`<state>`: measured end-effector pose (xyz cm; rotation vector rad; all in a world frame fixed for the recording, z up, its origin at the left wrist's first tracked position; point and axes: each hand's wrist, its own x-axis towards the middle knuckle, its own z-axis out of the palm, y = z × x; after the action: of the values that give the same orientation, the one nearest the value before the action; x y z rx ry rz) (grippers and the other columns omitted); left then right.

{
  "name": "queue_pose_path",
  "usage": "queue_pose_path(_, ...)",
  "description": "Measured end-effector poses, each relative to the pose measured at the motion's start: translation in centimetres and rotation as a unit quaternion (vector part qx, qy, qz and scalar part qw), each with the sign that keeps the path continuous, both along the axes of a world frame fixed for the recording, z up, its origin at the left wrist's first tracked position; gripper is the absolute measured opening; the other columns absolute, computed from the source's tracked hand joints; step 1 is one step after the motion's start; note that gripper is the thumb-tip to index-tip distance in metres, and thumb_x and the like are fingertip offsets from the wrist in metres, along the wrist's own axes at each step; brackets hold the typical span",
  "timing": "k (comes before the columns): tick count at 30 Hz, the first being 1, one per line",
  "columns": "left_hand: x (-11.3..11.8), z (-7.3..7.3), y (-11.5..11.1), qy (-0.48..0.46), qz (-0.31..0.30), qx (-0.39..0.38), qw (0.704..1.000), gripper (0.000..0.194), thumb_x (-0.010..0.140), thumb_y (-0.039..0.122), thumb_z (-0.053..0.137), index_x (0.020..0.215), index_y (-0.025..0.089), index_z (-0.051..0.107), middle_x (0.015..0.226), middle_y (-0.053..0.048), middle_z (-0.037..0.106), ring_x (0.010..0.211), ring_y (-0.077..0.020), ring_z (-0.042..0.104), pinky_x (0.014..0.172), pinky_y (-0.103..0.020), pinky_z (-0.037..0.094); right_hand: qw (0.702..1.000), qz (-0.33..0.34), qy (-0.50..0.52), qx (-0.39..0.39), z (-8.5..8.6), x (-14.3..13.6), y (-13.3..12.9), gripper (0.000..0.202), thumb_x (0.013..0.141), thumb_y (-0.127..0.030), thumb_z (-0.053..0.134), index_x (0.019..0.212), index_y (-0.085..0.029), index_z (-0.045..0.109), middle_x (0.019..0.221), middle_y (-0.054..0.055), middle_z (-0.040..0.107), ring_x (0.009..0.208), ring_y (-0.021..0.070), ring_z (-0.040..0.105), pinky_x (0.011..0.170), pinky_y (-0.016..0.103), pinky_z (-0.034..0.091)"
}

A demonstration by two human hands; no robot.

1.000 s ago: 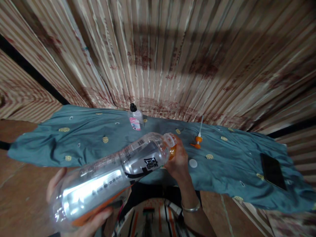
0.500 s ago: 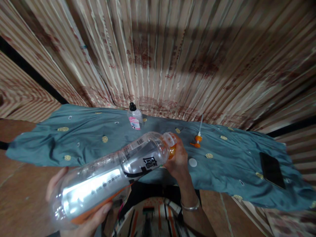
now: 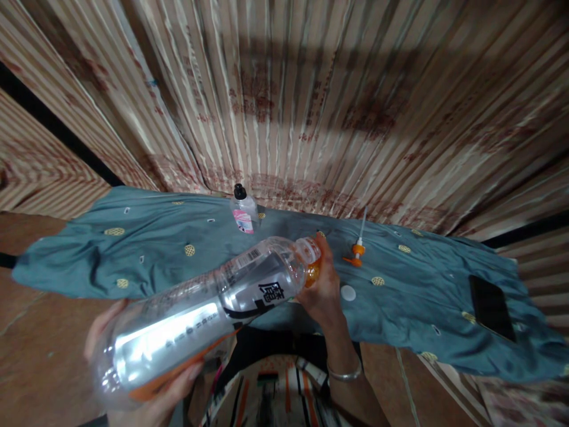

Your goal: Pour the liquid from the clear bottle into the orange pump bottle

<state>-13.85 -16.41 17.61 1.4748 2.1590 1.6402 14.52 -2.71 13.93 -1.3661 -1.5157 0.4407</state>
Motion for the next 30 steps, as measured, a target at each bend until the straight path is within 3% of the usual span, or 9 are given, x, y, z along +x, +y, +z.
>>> queue_pose_path(3, -0.1, -0.4, 0.2, 0.002, 0.015, 0.039, 0.999, 0.129, 0.039, 0.067, 0.103, 0.157, 0.037, 0.062, 0.152, -0.013, 0.065, 0.137, -0.0515, 0.065, 0.128, -0.079, 0.046, 1.000, 0.010, -0.004, 0.000, 0.1, 0.1, -0.1, 0.098, 0.089, -0.048, 0.086, 0.172, -0.023, 0.043, 0.154, 0.020, 0.076, 0.133, 0.0389, 0.081, 0.116, 0.060, 0.067)
queue_pose_path(9, -0.1, -0.3, 0.3, 0.017, 0.000, 0.041, 0.999, 0.125, 0.043, 0.058, 0.105, 0.159, 0.038, 0.062, 0.149, -0.011, 0.066, 0.131, -0.0454, 0.068, 0.126, -0.073, 0.050, 0.999, 0.012, -0.005, 0.037, 0.3, 0.7, -0.1, 0.090, 0.088, -0.042, 0.083, 0.169, -0.024, 0.048, 0.171, 0.020, 0.062, 0.159, 0.0393, 0.063, 0.128, 0.064, 0.058)
queue_pose_path(12, 0.0, -0.1, 0.6, 0.023, 0.000, 0.078, 0.997, 0.123, 0.043, 0.058, 0.104, 0.158, 0.039, 0.066, 0.146, -0.009, 0.068, 0.123, -0.0410, 0.069, 0.126, -0.069, 0.051, 1.000, 0.016, 0.004, 0.026, 0.3, 1.0, -0.3, 0.090, 0.086, -0.037, 0.081, 0.169, -0.024, 0.048, 0.170, 0.019, 0.063, 0.156, 0.0384, 0.066, 0.129, 0.064, 0.057)
queue_pose_path(20, 0.0, 0.1, 0.8, 0.044, -0.024, 0.089, 0.995, 0.126, 0.044, 0.056, 0.106, 0.162, 0.037, 0.065, 0.138, -0.008, 0.070, 0.116, -0.0370, 0.070, 0.121, -0.064, 0.056, 0.999, 0.030, 0.010, 0.012, 0.2, 1.5, -0.6, 0.086, 0.082, -0.034, 0.082, 0.163, -0.025, 0.055, 0.162, 0.016, 0.071, 0.148, 0.0378, 0.072, 0.124, 0.060, 0.061)
queue_pose_path(30, -0.2, -0.4, 0.5, 0.028, 0.002, 0.036, 0.999, 0.125, 0.047, 0.063, 0.101, 0.161, 0.037, 0.059, 0.150, -0.012, 0.065, 0.131, -0.0454, 0.067, 0.125, -0.073, 0.050, 0.993, 0.084, 0.083, 0.014, 0.8, 1.4, -0.1, 0.078, 0.087, -0.031, 0.080, 0.162, -0.026, 0.060, 0.162, 0.015, 0.072, 0.149, 0.0391, 0.072, 0.130, 0.063, 0.056)
